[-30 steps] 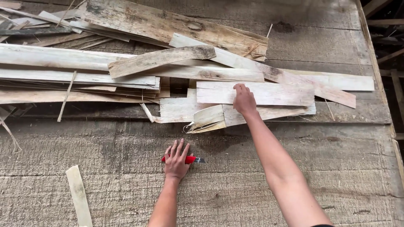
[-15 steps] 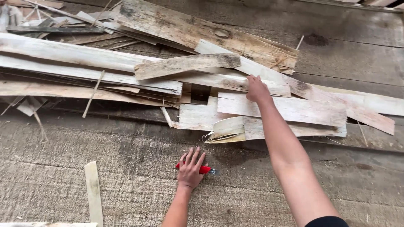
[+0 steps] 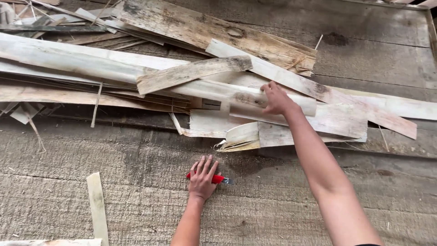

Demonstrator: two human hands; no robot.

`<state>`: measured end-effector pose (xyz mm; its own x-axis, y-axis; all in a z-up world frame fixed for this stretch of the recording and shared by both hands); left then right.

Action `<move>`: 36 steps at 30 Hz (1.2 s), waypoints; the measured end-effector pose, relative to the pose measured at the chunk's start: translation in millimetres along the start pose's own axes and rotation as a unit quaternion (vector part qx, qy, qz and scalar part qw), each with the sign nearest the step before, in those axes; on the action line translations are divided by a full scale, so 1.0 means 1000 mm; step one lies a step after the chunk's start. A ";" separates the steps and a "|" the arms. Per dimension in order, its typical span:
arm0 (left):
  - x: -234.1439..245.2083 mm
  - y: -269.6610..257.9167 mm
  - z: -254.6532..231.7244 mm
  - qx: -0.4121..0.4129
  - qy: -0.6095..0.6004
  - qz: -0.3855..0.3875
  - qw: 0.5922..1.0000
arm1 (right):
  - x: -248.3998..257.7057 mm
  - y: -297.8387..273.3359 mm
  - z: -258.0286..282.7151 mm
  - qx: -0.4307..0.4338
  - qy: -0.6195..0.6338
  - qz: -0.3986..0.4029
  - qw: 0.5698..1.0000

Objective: Selecting, aligning, and cutting thin strips of wood veneer to size using a utility knife on a wooden work surface.

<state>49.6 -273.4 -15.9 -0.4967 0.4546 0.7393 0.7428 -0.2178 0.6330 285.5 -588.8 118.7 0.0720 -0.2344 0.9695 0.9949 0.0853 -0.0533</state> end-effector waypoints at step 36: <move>0.001 0.000 0.000 -0.005 0.000 -0.009 1.000 | -0.049 0.002 -0.103 -0.099 -0.025 -0.161 0.982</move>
<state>49.0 -272.7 -15.4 -0.5107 0.4586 0.7272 0.7283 -0.2186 0.6494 291.3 -676.7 46.1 -0.2480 -0.1703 0.9537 0.9599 -0.1762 0.2181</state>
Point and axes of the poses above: each hand's wrist, its own y-axis towards the middle knuckle, its own x-axis out of the back of the hand, z = x × y, the point moved 5 cm from there along y, towards the middle knuckle, and after that the axes turned 14 degrees about -z, right-handed, at the moved point
